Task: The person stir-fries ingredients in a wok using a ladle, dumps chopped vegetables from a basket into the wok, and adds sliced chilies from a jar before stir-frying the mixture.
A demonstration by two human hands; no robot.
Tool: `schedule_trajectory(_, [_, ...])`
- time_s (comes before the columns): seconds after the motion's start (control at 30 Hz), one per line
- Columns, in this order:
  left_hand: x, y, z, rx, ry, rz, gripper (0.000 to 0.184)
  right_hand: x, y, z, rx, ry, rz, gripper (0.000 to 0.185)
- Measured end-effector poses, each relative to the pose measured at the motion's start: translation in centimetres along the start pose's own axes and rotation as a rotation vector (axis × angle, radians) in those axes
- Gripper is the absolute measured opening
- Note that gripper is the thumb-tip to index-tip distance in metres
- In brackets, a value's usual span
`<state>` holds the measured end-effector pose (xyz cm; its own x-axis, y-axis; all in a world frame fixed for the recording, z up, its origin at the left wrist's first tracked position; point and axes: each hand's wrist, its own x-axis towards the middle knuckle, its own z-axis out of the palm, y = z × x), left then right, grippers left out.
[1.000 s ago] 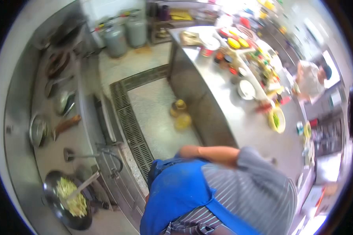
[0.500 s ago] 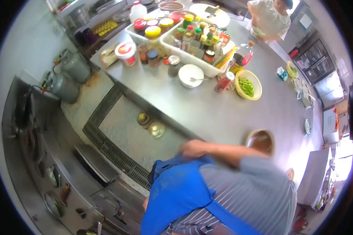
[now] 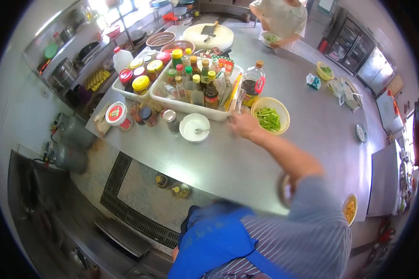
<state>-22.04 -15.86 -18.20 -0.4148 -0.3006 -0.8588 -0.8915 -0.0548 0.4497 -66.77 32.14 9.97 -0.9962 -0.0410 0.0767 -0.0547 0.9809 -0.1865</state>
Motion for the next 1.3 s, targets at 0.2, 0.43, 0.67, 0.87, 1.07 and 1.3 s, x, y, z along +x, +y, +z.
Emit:
schedule_trajectory(0.2, [6.5,-2.4,-3.3,0.254,-0.028,0.194,0.034,-1.8,0.7,1.3,0.068,0.089,0.074,0.042])
schedule_trajectory(0.43, [3.0,8.4,-4.9,0.139,0.079,0.462,0.039,-7.5,-3.2,1.2,0.006,0.022,0.08,0.039])
schedule_trajectory(0.67, [-11.6,26.1,0.8,0.176,-0.161,1.053,0.064,-14.2,-16.9,-4.2,0.13,-0.055,-0.248,0.035])
schedule_trajectory(0.87, [-18.8,31.0,3.6,0.476,-0.025,1.665,0.077,-18.3,-26.3,-6.2,0.365,-0.075,-0.579,0.033])
schedule_trajectory(1.07, [-20.1,29.6,2.1,0.196,-0.075,1.614,0.065,-19.8,-29.0,-10.0,0.294,0.037,-0.732,0.044])
schedule_trajectory(1.3, [-25.3,31.0,0.8,0.142,-0.377,1.447,0.062,-20.6,-29.0,-10.9,0.326,0.125,-0.883,0.048])
